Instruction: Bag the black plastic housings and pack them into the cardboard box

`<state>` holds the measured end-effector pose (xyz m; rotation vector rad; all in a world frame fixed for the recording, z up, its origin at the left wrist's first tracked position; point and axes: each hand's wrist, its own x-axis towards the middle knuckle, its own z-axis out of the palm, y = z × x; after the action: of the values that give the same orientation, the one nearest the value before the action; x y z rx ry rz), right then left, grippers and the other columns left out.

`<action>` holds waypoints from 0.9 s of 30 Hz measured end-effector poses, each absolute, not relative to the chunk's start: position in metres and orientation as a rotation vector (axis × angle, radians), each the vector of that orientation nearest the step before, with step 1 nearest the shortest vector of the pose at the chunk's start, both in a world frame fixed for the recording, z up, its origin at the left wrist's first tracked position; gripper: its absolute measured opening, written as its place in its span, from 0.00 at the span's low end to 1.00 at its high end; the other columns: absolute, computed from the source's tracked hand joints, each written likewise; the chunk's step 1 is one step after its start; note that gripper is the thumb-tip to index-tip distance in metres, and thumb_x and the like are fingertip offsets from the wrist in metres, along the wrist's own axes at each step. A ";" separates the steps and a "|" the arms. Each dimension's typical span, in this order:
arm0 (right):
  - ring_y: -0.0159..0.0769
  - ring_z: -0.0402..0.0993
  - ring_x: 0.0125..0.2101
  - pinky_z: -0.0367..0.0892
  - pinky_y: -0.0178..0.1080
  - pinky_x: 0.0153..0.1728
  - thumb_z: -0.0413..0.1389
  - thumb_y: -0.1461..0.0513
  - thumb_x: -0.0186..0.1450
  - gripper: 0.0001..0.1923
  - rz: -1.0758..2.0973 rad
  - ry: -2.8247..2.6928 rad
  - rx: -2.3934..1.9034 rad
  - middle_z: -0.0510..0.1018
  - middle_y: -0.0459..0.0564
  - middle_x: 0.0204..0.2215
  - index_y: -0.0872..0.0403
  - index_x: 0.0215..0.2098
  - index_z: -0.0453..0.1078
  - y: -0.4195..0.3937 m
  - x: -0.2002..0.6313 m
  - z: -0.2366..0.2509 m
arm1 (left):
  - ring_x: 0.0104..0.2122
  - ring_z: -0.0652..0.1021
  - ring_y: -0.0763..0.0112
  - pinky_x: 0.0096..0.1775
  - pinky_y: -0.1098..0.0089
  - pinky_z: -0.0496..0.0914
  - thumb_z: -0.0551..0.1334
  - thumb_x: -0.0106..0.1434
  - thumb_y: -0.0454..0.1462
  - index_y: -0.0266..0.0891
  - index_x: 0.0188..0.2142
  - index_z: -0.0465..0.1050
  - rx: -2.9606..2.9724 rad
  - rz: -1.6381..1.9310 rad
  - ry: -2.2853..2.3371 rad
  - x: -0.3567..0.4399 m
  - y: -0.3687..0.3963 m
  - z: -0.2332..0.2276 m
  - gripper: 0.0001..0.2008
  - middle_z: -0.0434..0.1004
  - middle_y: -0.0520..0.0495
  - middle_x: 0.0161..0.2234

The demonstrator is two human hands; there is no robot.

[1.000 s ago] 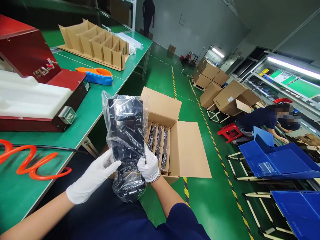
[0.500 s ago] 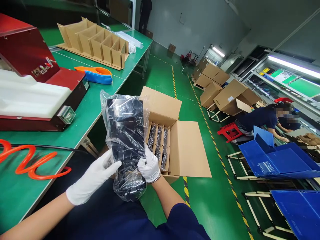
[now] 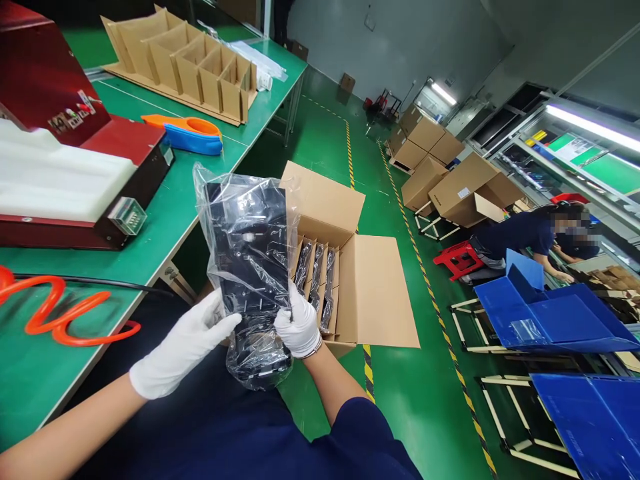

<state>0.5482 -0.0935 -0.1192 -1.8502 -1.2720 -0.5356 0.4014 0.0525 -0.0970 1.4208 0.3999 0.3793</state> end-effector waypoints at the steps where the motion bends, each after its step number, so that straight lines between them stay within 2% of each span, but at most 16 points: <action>1: 0.38 0.83 0.39 0.80 0.35 0.43 0.48 0.69 0.61 0.37 -0.556 -1.267 -1.840 0.84 0.57 0.47 0.58 0.70 0.61 -0.093 0.548 -0.119 | 0.58 0.76 0.52 0.63 0.52 0.67 0.65 0.63 0.52 0.41 0.68 0.61 1.423 0.383 0.402 0.401 0.052 -0.097 0.38 0.71 0.40 0.64; 6: 0.35 0.82 0.32 0.80 0.34 0.42 0.47 0.69 0.61 0.36 -0.440 -1.223 -1.852 0.85 0.55 0.42 0.59 0.67 0.66 -0.092 0.548 -0.116 | 0.58 0.76 0.50 0.62 0.52 0.68 0.68 0.61 0.51 0.42 0.67 0.62 1.357 0.384 0.404 0.402 0.052 -0.090 0.39 0.72 0.41 0.63; 11: 0.35 0.82 0.45 0.76 0.34 0.52 0.48 0.66 0.60 0.34 -0.016 -1.033 -1.852 0.82 0.52 0.52 0.58 0.65 0.68 -0.091 0.547 -0.112 | 0.54 0.78 0.50 0.58 0.54 0.72 0.70 0.58 0.52 0.38 0.66 0.65 1.281 0.353 0.405 0.401 0.052 -0.081 0.40 0.76 0.38 0.59; 15: 0.36 0.80 0.50 0.73 0.36 0.56 0.50 0.60 0.63 0.32 0.229 -0.882 -1.731 0.80 0.51 0.55 0.58 0.65 0.68 -0.089 0.547 -0.108 | 0.50 0.79 0.51 0.52 0.58 0.76 0.70 0.56 0.54 0.38 0.64 0.69 1.289 0.351 0.441 0.401 0.053 -0.076 0.40 0.79 0.38 0.55; 18: 0.39 0.77 0.55 0.70 0.40 0.61 0.53 0.51 0.66 0.33 0.366 -0.790 -1.695 0.78 0.51 0.57 0.58 0.65 0.69 -0.087 0.547 -0.103 | 0.41 0.81 0.57 0.41 0.63 0.79 0.70 0.55 0.56 0.38 0.62 0.71 1.299 0.317 0.495 0.401 0.055 -0.072 0.40 0.82 0.40 0.49; 21: 0.44 0.71 0.62 0.65 0.44 0.66 0.54 0.41 0.67 0.39 0.497 -0.744 -1.614 0.74 0.54 0.62 0.58 0.65 0.68 -0.085 0.546 -0.096 | 0.28 0.76 0.64 0.27 0.68 0.74 0.70 0.53 0.58 0.37 0.58 0.75 1.292 0.287 0.540 0.403 0.059 -0.072 0.39 0.83 0.43 0.39; 24: 0.45 0.68 0.64 0.62 0.46 0.67 0.54 0.37 0.66 0.43 0.571 -0.716 -1.553 0.71 0.55 0.64 0.58 0.66 0.67 -0.083 0.545 -0.091 | 0.24 0.72 0.70 0.23 0.71 0.70 0.70 0.52 0.57 0.37 0.54 0.77 1.272 0.283 0.550 0.404 0.062 -0.075 0.36 0.79 0.47 0.31; 27: 0.44 0.66 0.66 0.61 0.46 0.68 0.54 0.37 0.67 0.42 0.587 -0.714 -1.555 0.70 0.54 0.65 0.57 0.67 0.66 -0.081 0.544 -0.090 | 0.22 0.69 0.72 0.23 0.72 0.68 0.70 0.53 0.57 0.36 0.52 0.77 1.279 0.273 0.563 0.404 0.064 -0.078 0.35 0.76 0.51 0.28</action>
<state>0.5441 -0.0813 -0.0900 -1.5555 -0.7136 0.5872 0.4044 0.0635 -0.0780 1.2795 0.5627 0.2735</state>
